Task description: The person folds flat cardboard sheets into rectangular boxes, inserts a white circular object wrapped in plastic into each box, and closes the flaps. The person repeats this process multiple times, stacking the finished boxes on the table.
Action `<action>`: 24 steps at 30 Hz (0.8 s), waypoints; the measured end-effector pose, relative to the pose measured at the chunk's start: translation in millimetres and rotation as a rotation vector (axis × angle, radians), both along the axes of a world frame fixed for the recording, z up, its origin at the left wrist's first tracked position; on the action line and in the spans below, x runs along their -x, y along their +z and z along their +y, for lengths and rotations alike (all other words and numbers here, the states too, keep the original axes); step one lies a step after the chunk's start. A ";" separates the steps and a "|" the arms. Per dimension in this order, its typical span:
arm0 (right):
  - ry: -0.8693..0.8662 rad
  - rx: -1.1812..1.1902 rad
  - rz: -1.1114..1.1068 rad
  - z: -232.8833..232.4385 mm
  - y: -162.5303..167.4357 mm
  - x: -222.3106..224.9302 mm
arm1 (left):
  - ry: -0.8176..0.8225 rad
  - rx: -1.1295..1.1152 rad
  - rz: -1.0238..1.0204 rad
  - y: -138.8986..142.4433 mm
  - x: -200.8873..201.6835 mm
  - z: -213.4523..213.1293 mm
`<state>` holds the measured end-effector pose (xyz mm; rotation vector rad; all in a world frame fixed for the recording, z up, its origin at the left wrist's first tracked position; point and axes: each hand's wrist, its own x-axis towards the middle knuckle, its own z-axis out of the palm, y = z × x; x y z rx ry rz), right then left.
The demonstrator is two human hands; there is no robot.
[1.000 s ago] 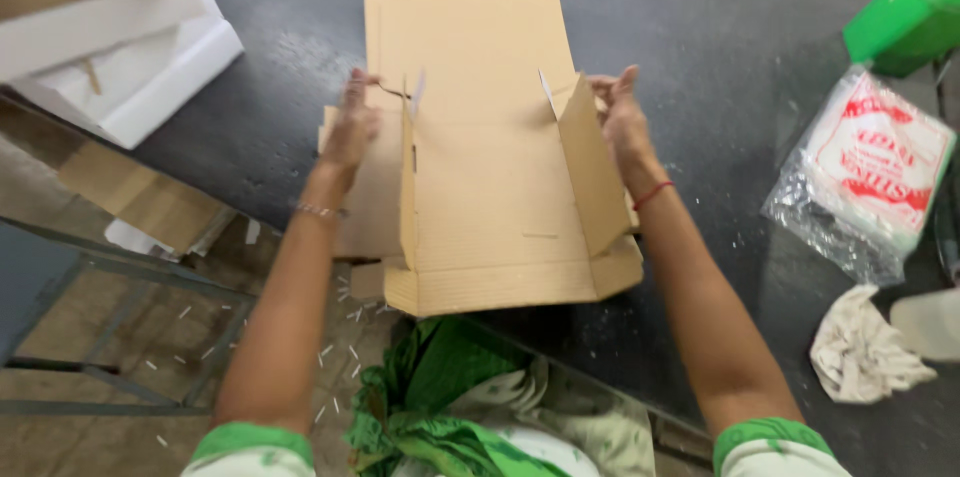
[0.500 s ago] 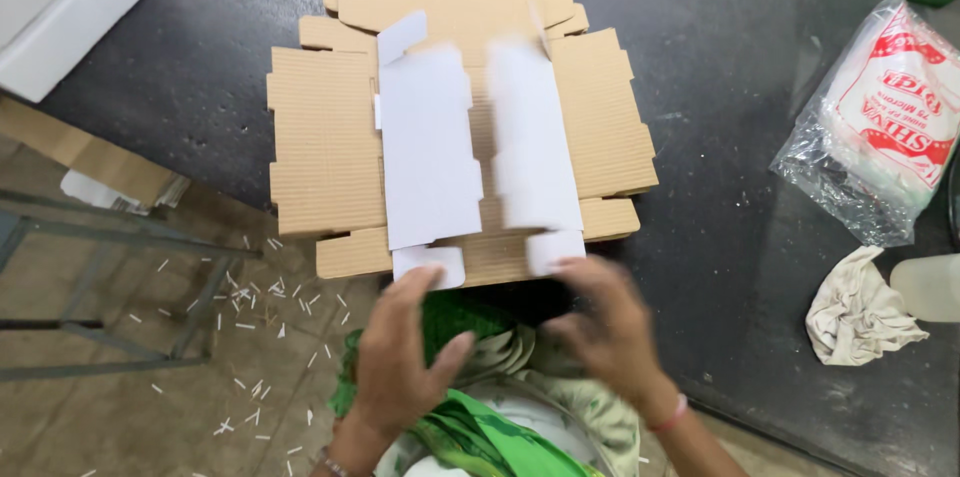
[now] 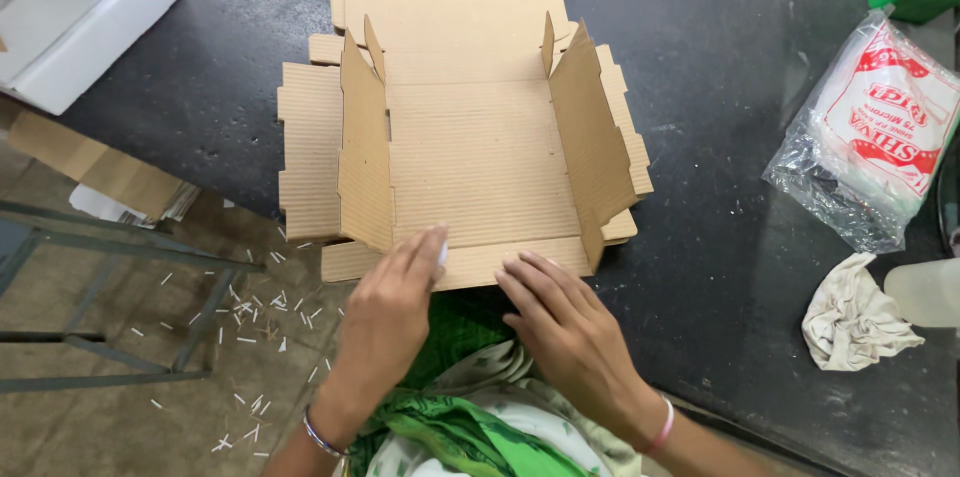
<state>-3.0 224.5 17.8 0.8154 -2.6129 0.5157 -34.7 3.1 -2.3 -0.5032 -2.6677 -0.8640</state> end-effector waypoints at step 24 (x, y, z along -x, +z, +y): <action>-0.097 0.126 -0.255 25.1 -24.1 99.1 | 0.044 -0.823 -0.618 -32.2 275.0 -49.0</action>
